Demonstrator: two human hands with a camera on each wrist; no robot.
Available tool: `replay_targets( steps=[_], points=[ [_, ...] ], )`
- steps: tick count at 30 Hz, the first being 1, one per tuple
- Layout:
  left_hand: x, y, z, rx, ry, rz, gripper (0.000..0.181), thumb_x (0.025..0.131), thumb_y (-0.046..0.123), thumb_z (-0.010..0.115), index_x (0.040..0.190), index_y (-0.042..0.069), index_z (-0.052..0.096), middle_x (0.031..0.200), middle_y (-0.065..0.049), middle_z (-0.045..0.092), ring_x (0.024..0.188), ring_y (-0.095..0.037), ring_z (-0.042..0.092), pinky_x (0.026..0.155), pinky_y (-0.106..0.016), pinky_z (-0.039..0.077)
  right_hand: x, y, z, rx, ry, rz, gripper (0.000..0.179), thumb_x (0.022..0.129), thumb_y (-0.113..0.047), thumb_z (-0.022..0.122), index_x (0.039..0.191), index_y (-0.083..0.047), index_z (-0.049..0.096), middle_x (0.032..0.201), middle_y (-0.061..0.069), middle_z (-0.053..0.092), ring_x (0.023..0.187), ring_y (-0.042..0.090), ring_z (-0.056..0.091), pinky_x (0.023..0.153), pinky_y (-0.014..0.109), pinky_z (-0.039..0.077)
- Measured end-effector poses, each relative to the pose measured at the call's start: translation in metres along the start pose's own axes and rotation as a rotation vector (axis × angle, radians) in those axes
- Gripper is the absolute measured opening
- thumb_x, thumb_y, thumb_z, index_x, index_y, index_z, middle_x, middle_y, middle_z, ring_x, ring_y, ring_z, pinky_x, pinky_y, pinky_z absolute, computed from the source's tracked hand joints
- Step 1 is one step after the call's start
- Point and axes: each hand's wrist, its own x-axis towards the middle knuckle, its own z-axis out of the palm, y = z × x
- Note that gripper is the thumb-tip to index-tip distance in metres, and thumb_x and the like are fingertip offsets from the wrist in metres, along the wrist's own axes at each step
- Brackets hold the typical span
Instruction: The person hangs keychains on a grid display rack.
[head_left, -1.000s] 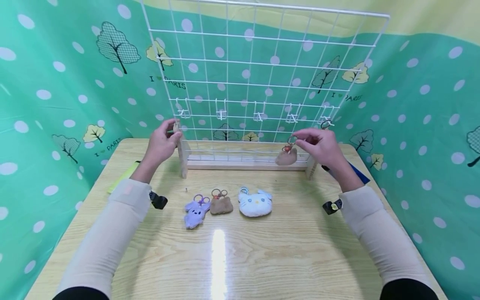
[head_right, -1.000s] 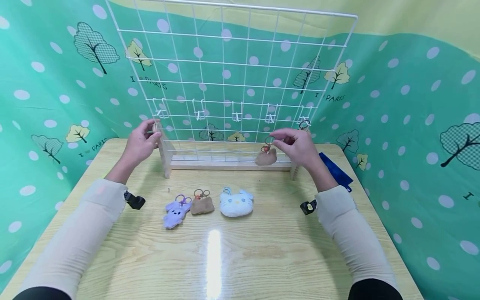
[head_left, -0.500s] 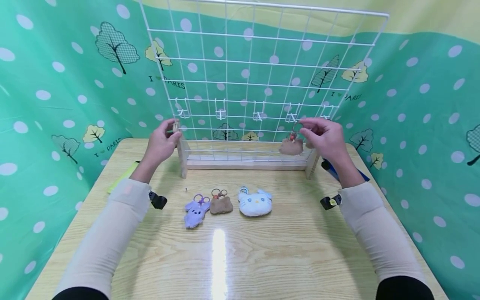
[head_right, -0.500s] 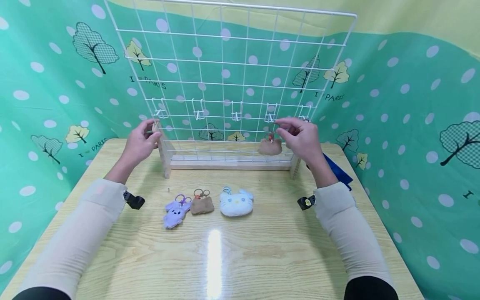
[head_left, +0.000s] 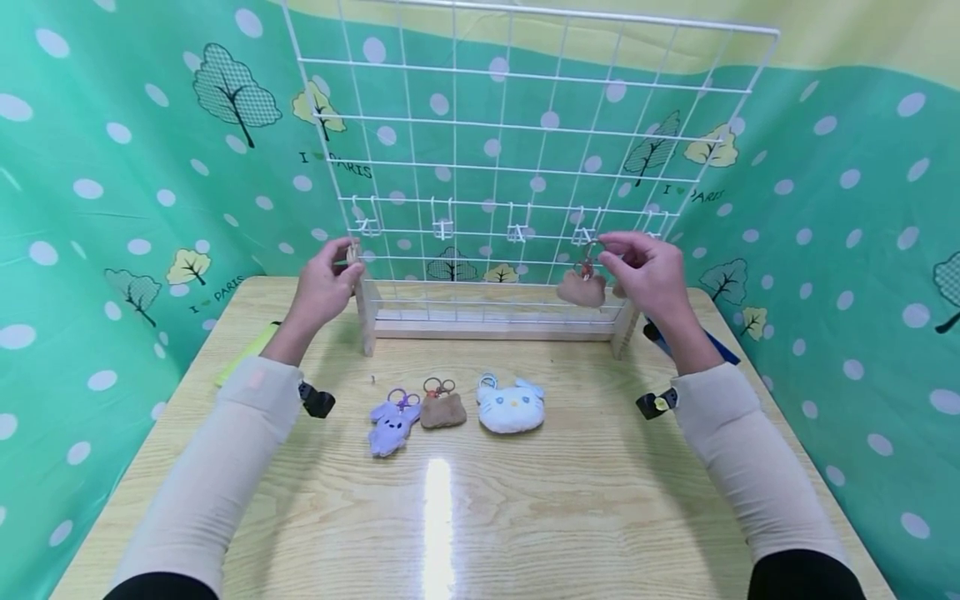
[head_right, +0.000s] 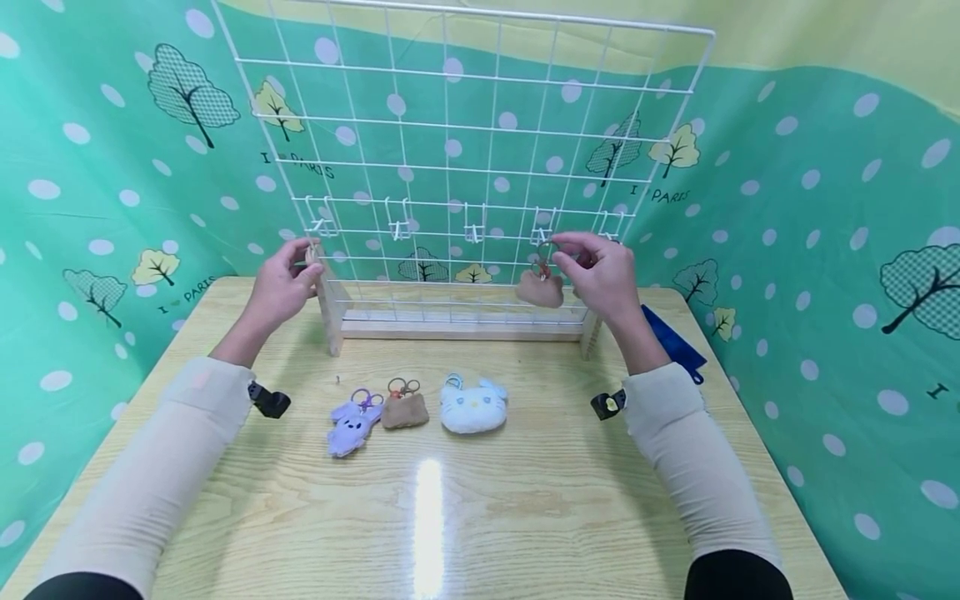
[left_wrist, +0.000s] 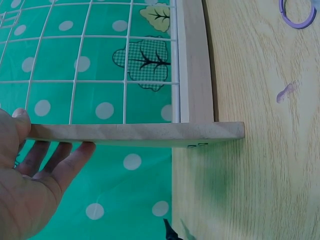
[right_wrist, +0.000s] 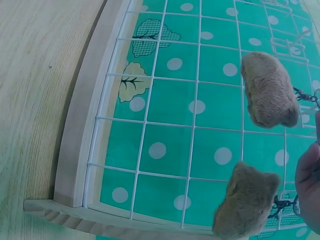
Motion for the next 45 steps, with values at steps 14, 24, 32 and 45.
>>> replay_targets(
  steps=[14, 24, 32, 45],
  points=[
    [0.000, 0.000, 0.000, -0.004, 0.003, 0.007, 0.049, 0.108, 0.022, 0.050, 0.155, 0.017, 0.040, 0.153, -0.020, 0.047, 0.134, -0.037, 0.054, 0.100, -0.052, 0.058, -0.007, 0.008, -0.001, -0.041, -0.009, -0.039, 0.024, 0.097, -0.018, 0.072, 0.121, -0.014, 0.075, 0.093, -0.010, 0.068, 0.065, 0.009, 0.054, 0.055, 0.013, 0.046],
    [0.001, 0.000, 0.000, -0.008, -0.008, -0.002, 0.050, 0.108, 0.023, 0.051, 0.156, 0.018, 0.039, 0.154, -0.019, 0.046, 0.134, -0.037, 0.054, 0.101, -0.050, 0.058, -0.016, 0.016, 0.002, -0.095, -0.063, -0.044, 0.024, 0.098, -0.019, 0.070, 0.120, -0.010, 0.074, 0.094, 0.009, 0.071, 0.068, 0.009, 0.055, 0.057, 0.013, 0.046],
    [0.002, 0.000, -0.002, -0.025, -0.016, -0.010, 0.050, 0.108, 0.022, 0.051, 0.156, 0.018, 0.039, 0.155, -0.020, 0.045, 0.136, -0.038, 0.052, 0.102, -0.049, 0.057, -0.020, 0.020, 0.017, -0.061, -0.167, -0.060, 0.021, 0.097, -0.014, 0.071, 0.117, -0.008, 0.076, 0.097, 0.013, 0.075, 0.067, 0.010, 0.057, 0.054, 0.017, 0.048],
    [0.000, 0.000, -0.001, -0.004, -0.006, 0.000, 0.050, 0.108, 0.025, 0.051, 0.155, 0.016, 0.039, 0.154, -0.020, 0.046, 0.136, -0.038, 0.053, 0.101, -0.051, 0.058, -0.029, 0.022, 0.052, -0.069, -0.390, -0.089, 0.020, 0.097, -0.013, 0.069, 0.115, -0.009, 0.076, 0.093, 0.009, 0.074, 0.073, 0.018, 0.062, 0.058, 0.022, 0.054]
  ],
)
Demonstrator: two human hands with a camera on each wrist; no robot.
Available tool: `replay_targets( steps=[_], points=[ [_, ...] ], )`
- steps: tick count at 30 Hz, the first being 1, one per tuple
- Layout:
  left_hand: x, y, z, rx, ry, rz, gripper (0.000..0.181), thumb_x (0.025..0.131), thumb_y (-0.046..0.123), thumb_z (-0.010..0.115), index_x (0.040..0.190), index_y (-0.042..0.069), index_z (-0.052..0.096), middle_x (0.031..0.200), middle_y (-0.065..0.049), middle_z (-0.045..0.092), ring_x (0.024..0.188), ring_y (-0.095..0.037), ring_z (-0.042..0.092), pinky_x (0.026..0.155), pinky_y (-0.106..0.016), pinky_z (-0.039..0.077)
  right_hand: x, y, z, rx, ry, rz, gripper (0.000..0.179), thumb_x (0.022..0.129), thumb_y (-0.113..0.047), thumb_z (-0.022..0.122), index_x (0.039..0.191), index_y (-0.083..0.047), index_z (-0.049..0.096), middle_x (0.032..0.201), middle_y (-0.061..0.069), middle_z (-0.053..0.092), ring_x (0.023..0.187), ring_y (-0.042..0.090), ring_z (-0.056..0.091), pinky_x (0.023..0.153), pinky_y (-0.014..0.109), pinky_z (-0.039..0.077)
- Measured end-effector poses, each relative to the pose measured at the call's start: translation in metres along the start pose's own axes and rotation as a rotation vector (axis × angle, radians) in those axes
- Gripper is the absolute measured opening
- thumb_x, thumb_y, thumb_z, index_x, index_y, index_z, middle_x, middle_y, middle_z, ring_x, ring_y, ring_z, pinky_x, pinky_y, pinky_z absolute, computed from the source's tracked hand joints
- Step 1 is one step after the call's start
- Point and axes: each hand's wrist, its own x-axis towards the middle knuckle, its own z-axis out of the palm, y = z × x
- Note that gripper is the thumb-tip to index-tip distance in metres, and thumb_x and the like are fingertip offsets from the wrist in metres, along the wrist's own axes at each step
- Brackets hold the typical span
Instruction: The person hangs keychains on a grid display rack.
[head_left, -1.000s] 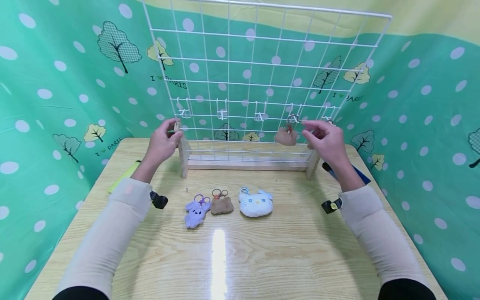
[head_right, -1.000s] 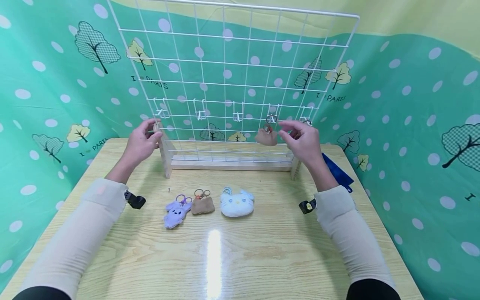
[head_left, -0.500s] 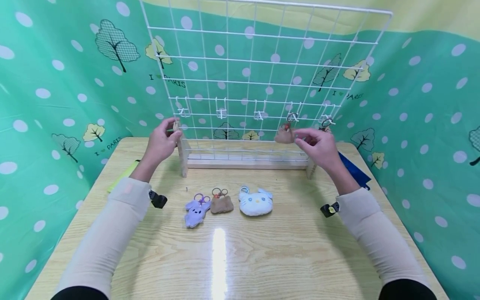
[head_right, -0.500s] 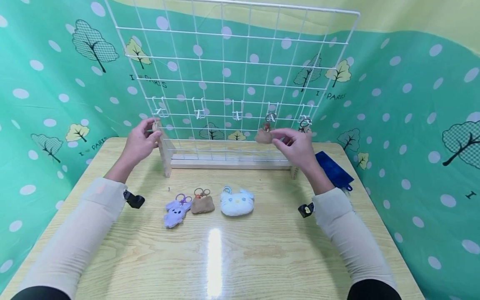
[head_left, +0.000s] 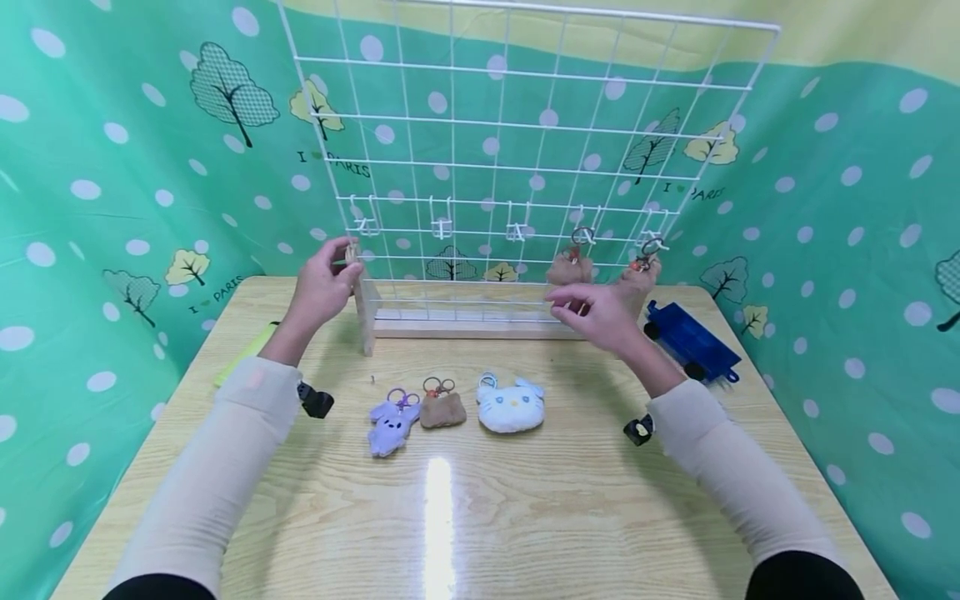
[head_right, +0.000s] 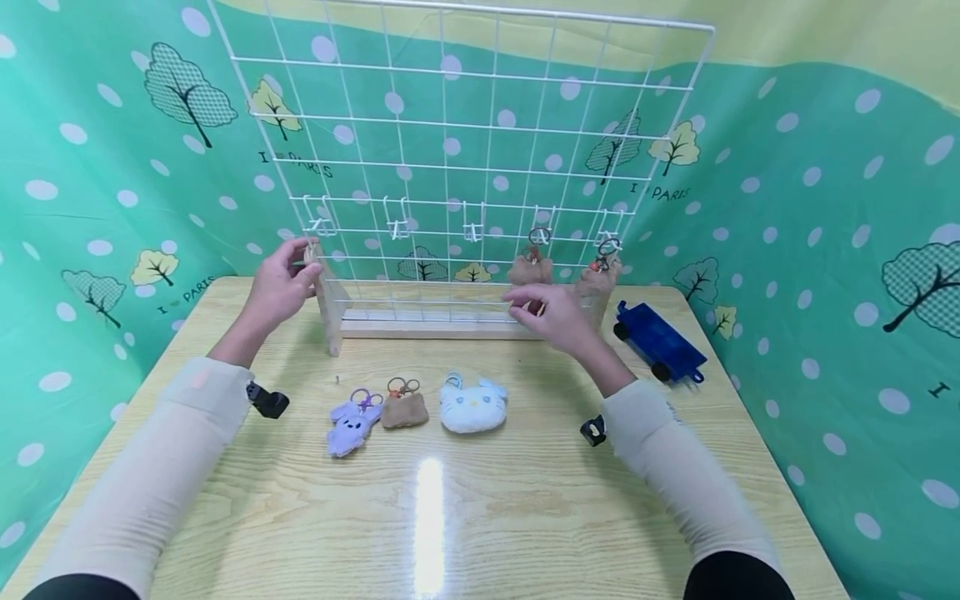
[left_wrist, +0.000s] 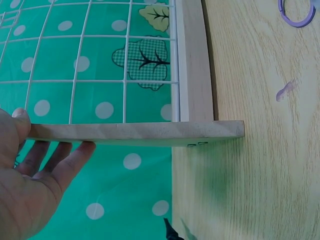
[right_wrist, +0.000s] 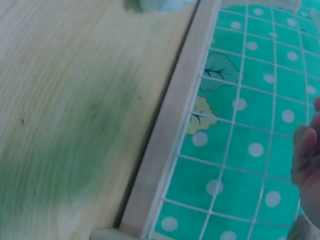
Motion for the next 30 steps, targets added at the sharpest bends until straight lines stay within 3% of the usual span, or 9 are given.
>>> replay_targets(
  steps=[10, 17, 24, 30],
  points=[
    [-0.001, 0.003, -0.001, -0.004, -0.003, -0.008, 0.049, 0.108, 0.023, 0.050, 0.156, 0.018, 0.039, 0.155, -0.019, 0.045, 0.136, -0.037, 0.052, 0.101, -0.051, 0.057, 0.007, 0.002, 0.032, -0.012, -0.120, -0.005, 0.021, 0.097, -0.014, 0.069, 0.117, -0.010, 0.076, 0.096, 0.006, 0.076, 0.076, 0.015, 0.065, 0.063, 0.026, 0.056],
    [0.000, 0.003, -0.001, -0.005, -0.011, -0.022, 0.050, 0.108, 0.023, 0.050, 0.156, 0.018, 0.038, 0.155, -0.019, 0.044, 0.136, -0.037, 0.052, 0.102, -0.050, 0.057, 0.011, 0.007, 0.054, 0.015, -0.281, -0.030, 0.024, 0.097, -0.012, 0.070, 0.120, -0.010, 0.075, 0.097, 0.004, 0.076, 0.080, 0.013, 0.067, 0.070, 0.027, 0.059],
    [0.001, 0.003, 0.000, -0.007, -0.006, -0.023, 0.050, 0.108, 0.023, 0.050, 0.156, 0.020, 0.038, 0.156, -0.019, 0.044, 0.136, -0.037, 0.052, 0.102, -0.049, 0.058, 0.019, 0.010, 0.068, -0.043, -0.410, -0.053, 0.025, 0.097, -0.014, 0.070, 0.121, -0.008, 0.074, 0.099, 0.002, 0.076, 0.084, 0.010, 0.067, 0.075, 0.026, 0.059],
    [0.002, 0.002, 0.000, -0.001, -0.006, -0.023, 0.050, 0.108, 0.023, 0.050, 0.156, 0.019, 0.038, 0.155, -0.018, 0.045, 0.135, -0.036, 0.053, 0.101, -0.050, 0.058, 0.020, 0.011, 0.081, -0.033, -0.550, -0.055, 0.027, 0.097, -0.011, 0.068, 0.123, -0.009, 0.073, 0.097, 0.005, 0.075, 0.084, 0.009, 0.066, 0.077, 0.026, 0.058]
  ],
)
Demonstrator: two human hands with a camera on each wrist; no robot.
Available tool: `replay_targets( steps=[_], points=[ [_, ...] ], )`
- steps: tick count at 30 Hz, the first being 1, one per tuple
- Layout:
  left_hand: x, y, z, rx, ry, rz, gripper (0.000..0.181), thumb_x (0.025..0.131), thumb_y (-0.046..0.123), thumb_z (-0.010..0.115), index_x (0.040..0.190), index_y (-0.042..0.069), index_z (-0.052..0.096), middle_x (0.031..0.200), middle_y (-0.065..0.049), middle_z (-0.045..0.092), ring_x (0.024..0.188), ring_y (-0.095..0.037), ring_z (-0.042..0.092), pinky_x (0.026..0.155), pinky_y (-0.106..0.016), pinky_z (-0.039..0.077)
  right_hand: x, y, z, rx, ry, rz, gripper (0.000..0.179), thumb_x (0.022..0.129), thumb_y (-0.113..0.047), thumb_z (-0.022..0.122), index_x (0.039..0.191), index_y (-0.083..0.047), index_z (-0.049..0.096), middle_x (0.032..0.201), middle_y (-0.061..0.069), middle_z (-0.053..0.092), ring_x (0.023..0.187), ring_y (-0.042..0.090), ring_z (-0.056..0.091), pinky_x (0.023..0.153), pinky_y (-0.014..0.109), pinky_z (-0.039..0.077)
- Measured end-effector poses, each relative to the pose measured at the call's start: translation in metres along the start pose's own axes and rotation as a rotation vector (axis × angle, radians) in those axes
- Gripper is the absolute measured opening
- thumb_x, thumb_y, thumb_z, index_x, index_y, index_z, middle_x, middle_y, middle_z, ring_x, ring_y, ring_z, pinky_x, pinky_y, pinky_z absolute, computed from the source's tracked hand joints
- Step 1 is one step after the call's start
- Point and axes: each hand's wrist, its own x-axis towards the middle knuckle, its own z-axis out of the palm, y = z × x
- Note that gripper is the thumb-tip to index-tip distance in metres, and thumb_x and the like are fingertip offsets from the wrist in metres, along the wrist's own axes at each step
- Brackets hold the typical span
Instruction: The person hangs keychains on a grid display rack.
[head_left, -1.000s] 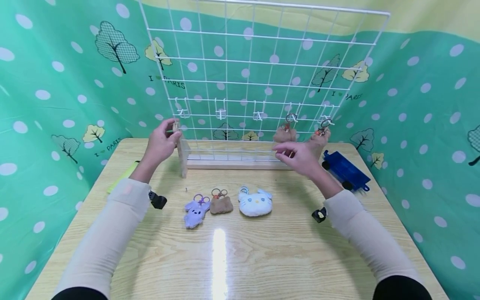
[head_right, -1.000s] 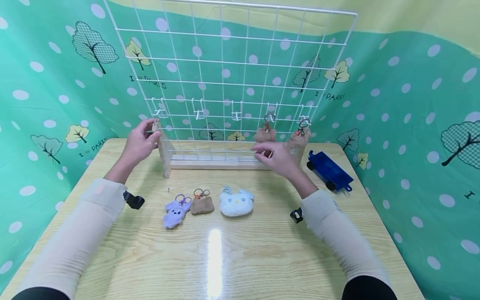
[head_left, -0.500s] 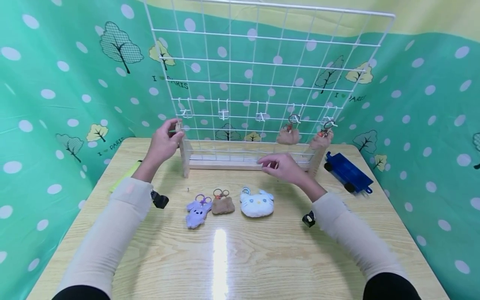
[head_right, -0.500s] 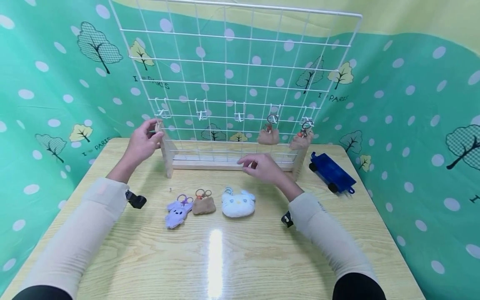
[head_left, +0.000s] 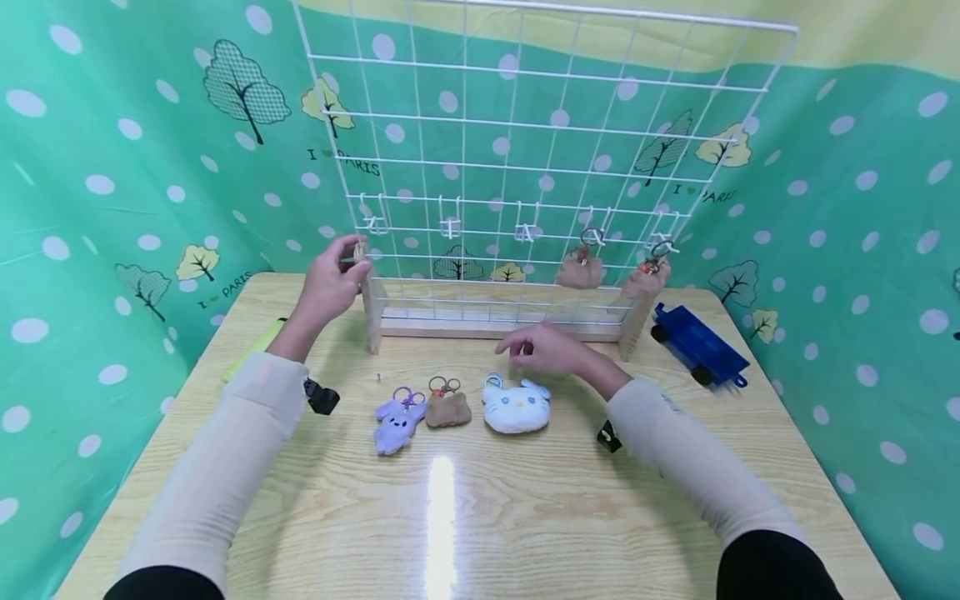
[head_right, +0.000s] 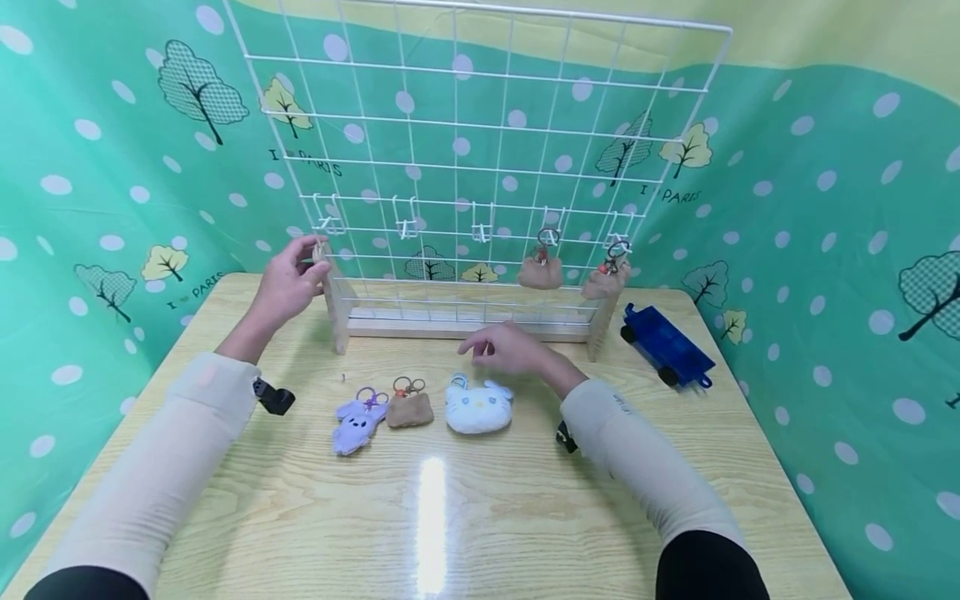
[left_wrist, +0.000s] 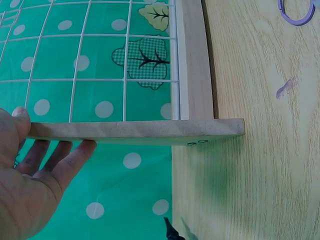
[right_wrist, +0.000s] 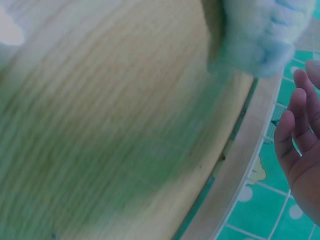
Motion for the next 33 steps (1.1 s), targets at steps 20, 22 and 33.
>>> replay_targets(
  steps=[20, 22, 33],
  points=[
    [0.000, 0.001, -0.001, -0.018, -0.005, -0.003, 0.049, 0.108, 0.020, 0.051, 0.155, 0.016, 0.039, 0.153, -0.019, 0.047, 0.135, -0.037, 0.054, 0.099, -0.048, 0.059, 0.022, -0.004, 0.025, -0.138, -0.244, -0.038, 0.030, 0.098, -0.014, 0.069, 0.127, -0.020, 0.072, 0.091, -0.009, 0.070, 0.080, 0.001, 0.060, 0.073, 0.020, 0.053],
    [0.001, 0.001, -0.002, -0.021, -0.004, -0.006, 0.049, 0.108, 0.020, 0.051, 0.155, 0.016, 0.039, 0.153, -0.019, 0.047, 0.135, -0.037, 0.053, 0.099, -0.048, 0.059, 0.024, -0.005, 0.027, -0.147, -0.248, -0.038, 0.029, 0.098, -0.013, 0.068, 0.126, -0.021, 0.073, 0.089, -0.010, 0.070, 0.078, 0.001, 0.059, 0.072, 0.019, 0.052],
    [0.002, 0.000, -0.002, -0.021, -0.007, -0.016, 0.050, 0.107, 0.018, 0.051, 0.155, 0.015, 0.039, 0.152, -0.018, 0.048, 0.134, -0.037, 0.055, 0.098, -0.048, 0.060, 0.028, -0.011, 0.029, -0.179, -0.263, -0.022, 0.027, 0.098, -0.010, 0.065, 0.121, -0.021, 0.074, 0.084, -0.009, 0.065, 0.075, 0.004, 0.054, 0.069, 0.020, 0.046]
  ],
)
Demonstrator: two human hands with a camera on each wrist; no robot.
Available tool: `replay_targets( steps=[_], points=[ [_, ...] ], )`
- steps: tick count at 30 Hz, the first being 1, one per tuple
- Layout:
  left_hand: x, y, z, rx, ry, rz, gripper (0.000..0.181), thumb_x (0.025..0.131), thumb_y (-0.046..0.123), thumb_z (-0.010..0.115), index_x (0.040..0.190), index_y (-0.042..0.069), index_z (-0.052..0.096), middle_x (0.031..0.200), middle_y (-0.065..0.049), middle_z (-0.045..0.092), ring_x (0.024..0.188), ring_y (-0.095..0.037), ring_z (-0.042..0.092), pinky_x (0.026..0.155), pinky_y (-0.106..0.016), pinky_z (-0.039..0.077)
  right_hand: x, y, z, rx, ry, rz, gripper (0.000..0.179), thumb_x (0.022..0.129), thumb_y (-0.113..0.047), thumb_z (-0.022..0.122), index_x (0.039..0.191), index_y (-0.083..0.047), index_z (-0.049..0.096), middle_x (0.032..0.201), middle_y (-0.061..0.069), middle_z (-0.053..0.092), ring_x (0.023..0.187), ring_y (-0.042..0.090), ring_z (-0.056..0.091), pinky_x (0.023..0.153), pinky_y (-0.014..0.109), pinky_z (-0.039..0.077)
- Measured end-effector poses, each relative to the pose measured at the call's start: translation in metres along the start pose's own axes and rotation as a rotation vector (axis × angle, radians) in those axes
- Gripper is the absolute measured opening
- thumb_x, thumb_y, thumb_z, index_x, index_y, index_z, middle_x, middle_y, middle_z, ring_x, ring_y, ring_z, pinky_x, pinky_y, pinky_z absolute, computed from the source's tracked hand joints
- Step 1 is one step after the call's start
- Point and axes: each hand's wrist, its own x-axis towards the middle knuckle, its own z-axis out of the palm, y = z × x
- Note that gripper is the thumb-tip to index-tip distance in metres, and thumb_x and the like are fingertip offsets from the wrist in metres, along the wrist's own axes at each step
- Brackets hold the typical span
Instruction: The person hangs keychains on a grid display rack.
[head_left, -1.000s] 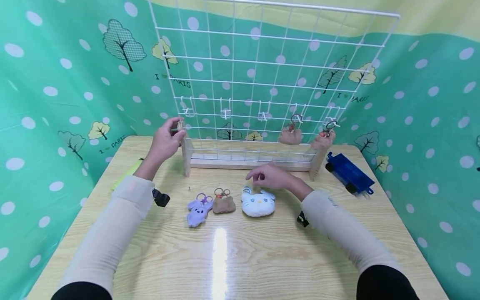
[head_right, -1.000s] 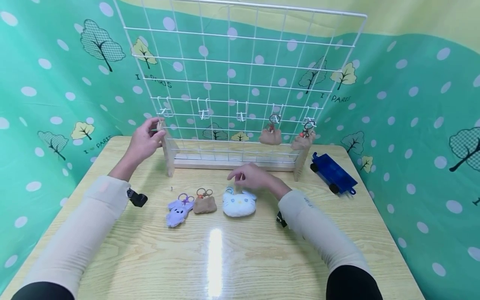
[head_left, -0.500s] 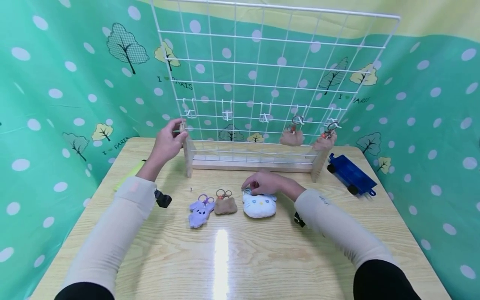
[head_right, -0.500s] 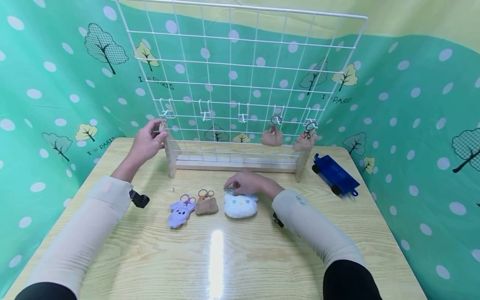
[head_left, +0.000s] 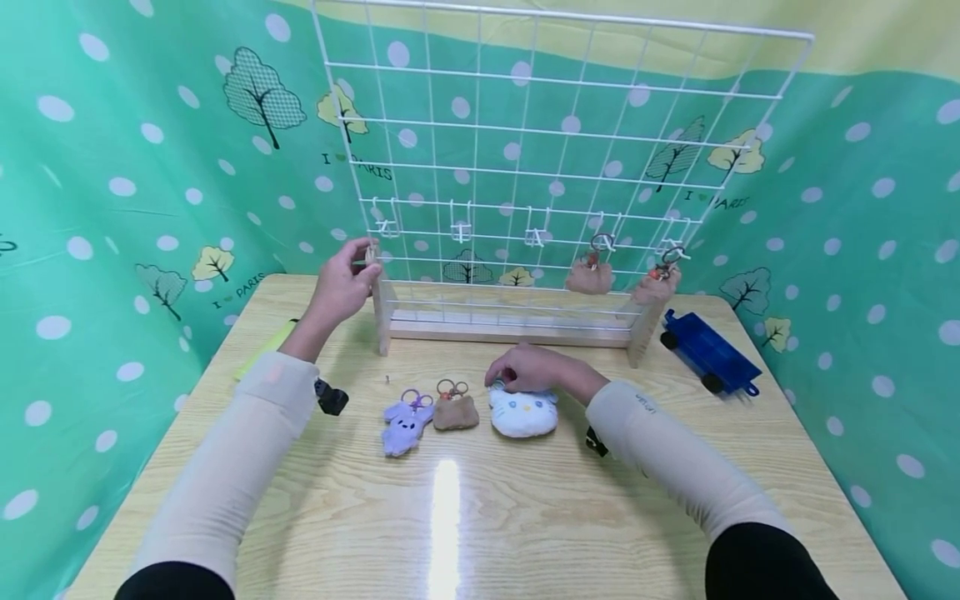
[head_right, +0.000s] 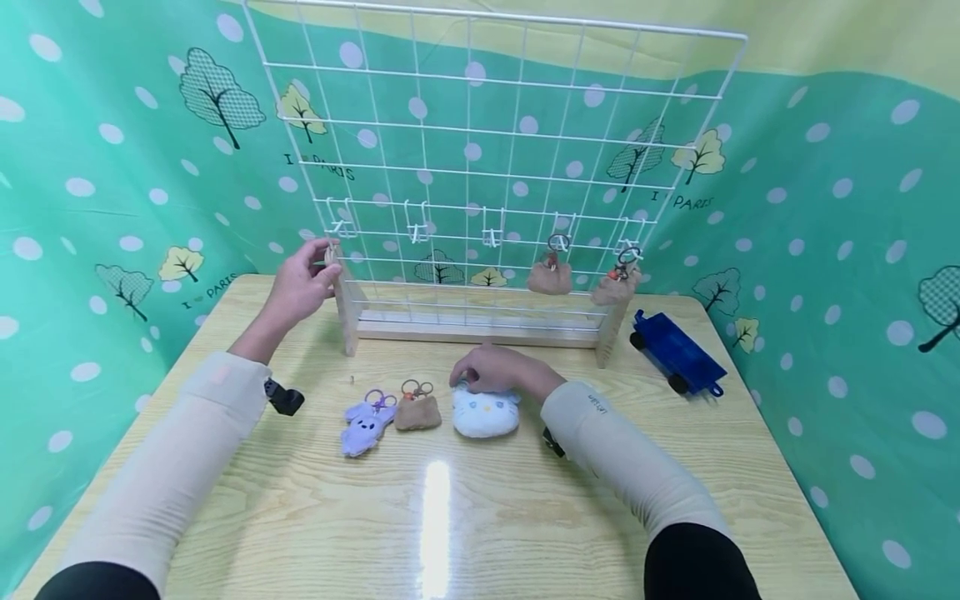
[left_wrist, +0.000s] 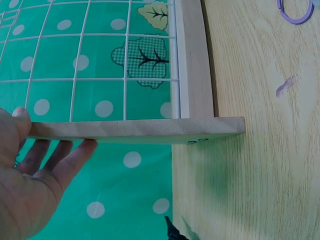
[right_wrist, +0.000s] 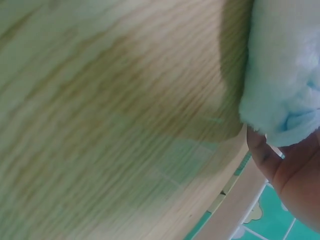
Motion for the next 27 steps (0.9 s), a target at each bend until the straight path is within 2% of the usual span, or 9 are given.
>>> replay_targets(
  steps=[4, 12, 18, 25, 27],
  points=[
    [0.000, 0.000, 0.000, 0.001, -0.005, -0.003, 0.050, 0.107, 0.019, 0.051, 0.156, 0.017, 0.039, 0.153, -0.018, 0.047, 0.134, -0.037, 0.054, 0.099, -0.047, 0.060, -0.001, 0.000, 0.001, 0.016, 0.005, 0.024, 0.024, 0.097, -0.011, 0.068, 0.119, -0.020, 0.073, 0.083, -0.008, 0.064, 0.075, 0.005, 0.054, 0.069, 0.020, 0.047],
    [0.000, 0.000, 0.000, 0.006, -0.002, -0.003, 0.050, 0.108, 0.020, 0.051, 0.156, 0.018, 0.038, 0.153, -0.018, 0.047, 0.134, -0.037, 0.054, 0.100, -0.047, 0.059, -0.001, -0.001, 0.002, 0.032, 0.037, 0.057, 0.011, 0.095, -0.013, 0.073, 0.101, -0.020, 0.067, 0.081, -0.007, 0.061, 0.073, 0.007, 0.053, 0.067, 0.020, 0.046],
    [-0.001, 0.000, 0.000, -0.004, -0.009, -0.004, 0.050, 0.108, 0.020, 0.050, 0.156, 0.017, 0.038, 0.153, -0.018, 0.046, 0.134, -0.038, 0.053, 0.101, -0.050, 0.058, -0.005, 0.000, 0.005, 0.039, 0.052, 0.065, 0.013, 0.095, -0.014, 0.072, 0.089, -0.019, 0.062, 0.079, -0.007, 0.057, 0.074, 0.007, 0.052, 0.067, 0.021, 0.045],
    [-0.001, 0.000, 0.000, -0.002, -0.018, -0.004, 0.051, 0.108, 0.023, 0.050, 0.157, 0.019, 0.037, 0.155, -0.018, 0.045, 0.136, -0.037, 0.052, 0.101, -0.048, 0.058, -0.016, 0.002, 0.001, 0.034, 0.059, 0.057, 0.003, 0.098, -0.016, 0.069, 0.099, -0.019, 0.070, 0.082, -0.008, 0.063, 0.074, 0.006, 0.055, 0.068, 0.021, 0.049],
    [-0.001, 0.000, -0.001, 0.002, -0.015, -0.001, 0.050, 0.108, 0.023, 0.050, 0.157, 0.019, 0.037, 0.155, -0.018, 0.045, 0.136, -0.037, 0.052, 0.100, -0.048, 0.058, -0.019, 0.001, -0.003, 0.047, 0.072, 0.048, 0.006, 0.098, -0.017, 0.070, 0.103, -0.018, 0.072, 0.082, -0.007, 0.065, 0.074, 0.006, 0.056, 0.068, 0.022, 0.050]
  ],
)
